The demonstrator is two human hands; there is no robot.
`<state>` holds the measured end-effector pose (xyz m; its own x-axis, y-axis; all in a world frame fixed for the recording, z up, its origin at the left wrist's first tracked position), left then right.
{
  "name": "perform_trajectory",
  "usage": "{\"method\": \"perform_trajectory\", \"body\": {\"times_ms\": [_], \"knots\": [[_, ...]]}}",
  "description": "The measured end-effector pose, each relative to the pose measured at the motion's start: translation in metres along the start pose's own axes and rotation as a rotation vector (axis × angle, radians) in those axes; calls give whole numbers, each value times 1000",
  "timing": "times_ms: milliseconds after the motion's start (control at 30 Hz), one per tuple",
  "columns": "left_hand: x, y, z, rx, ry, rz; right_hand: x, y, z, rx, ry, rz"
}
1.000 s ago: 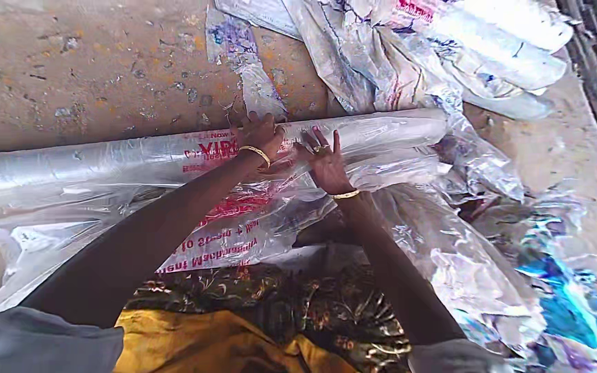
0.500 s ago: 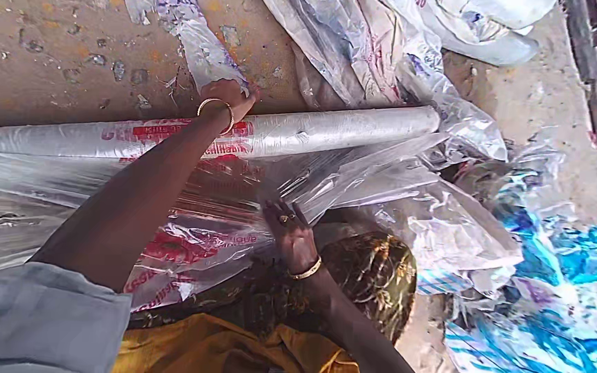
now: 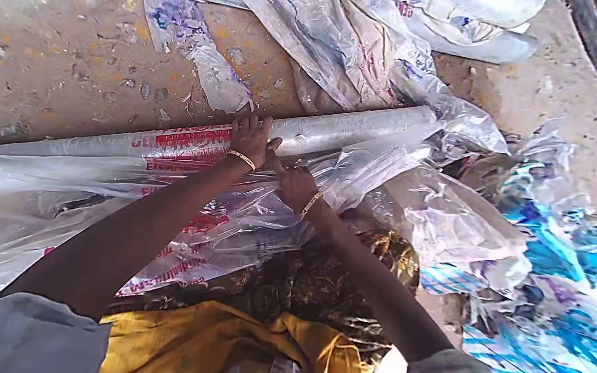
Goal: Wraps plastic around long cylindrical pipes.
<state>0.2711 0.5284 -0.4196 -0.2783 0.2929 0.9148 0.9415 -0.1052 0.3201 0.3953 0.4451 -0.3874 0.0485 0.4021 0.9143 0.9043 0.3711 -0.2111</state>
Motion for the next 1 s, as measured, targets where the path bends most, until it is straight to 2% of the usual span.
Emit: {"method": "perform_trajectory", "body": {"times_ms": [67, 100, 200, 333, 400, 433, 467, 533, 600, 667, 700, 767, 800, 833, 867, 933, 1000], "knots": [[-4, -2, 5, -12, 106, 27, -24, 1, -2, 12, 324, -7], [-3, -2, 8, 15, 122, 36, -29, -1, -7, 24, 424, -33], [13, 1, 22, 136, -23, 30, -23, -8, -21, 30, 462, -9], [31, -11, 55, 207, -181, -66, -36, -29, -45, -19, 550, 32], [34, -13, 56, 192, -213, -88, -51, -34, -54, -17, 503, 71], [33, -13, 53, 163, -220, -97, -58, -32, -59, 0, 416, 154], [28, -12, 47, 114, -240, -120, -60, -29, -70, 15, 303, 299], [33, -19, 42, -67, -216, -235, -46, -13, -80, 59, 200, 648], [45, -40, 17, -283, -204, -432, -16, -2, -92, 100, 241, 946], [67, -81, -24, -398, -264, -383, 26, -8, -82, 135, 414, 993], [78, -106, -50, -382, -307, -250, 44, -23, -69, 131, 488, 914], [89, -162, -92, -238, -347, -9, 64, -65, -16, 219, 501, 736], [86, -190, -108, -193, -317, 34, 63, -90, 20, 271, 451, 666], [80, -213, -120, -208, -215, 45, 54, -114, 61, 285, 371, 611], [74, -228, -129, -269, -43, 43, 41, -133, 103, 243, 278, 557], [63, -231, -139, -311, 254, 42, 16, -156, 167, 97, 123, 385], [57, -225, -146, -231, 474, 8, 11, -169, 192, -76, 4, 141]]}}
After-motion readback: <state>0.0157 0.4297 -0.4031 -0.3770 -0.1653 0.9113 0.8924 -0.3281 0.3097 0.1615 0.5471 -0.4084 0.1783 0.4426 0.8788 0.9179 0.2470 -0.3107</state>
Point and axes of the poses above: each hand's wrist, its own z-axis towards the middle knuckle, its own x-axis out of the back of the hand, y = z × x, the point moved 3 cm from there along z, towards the middle knuckle
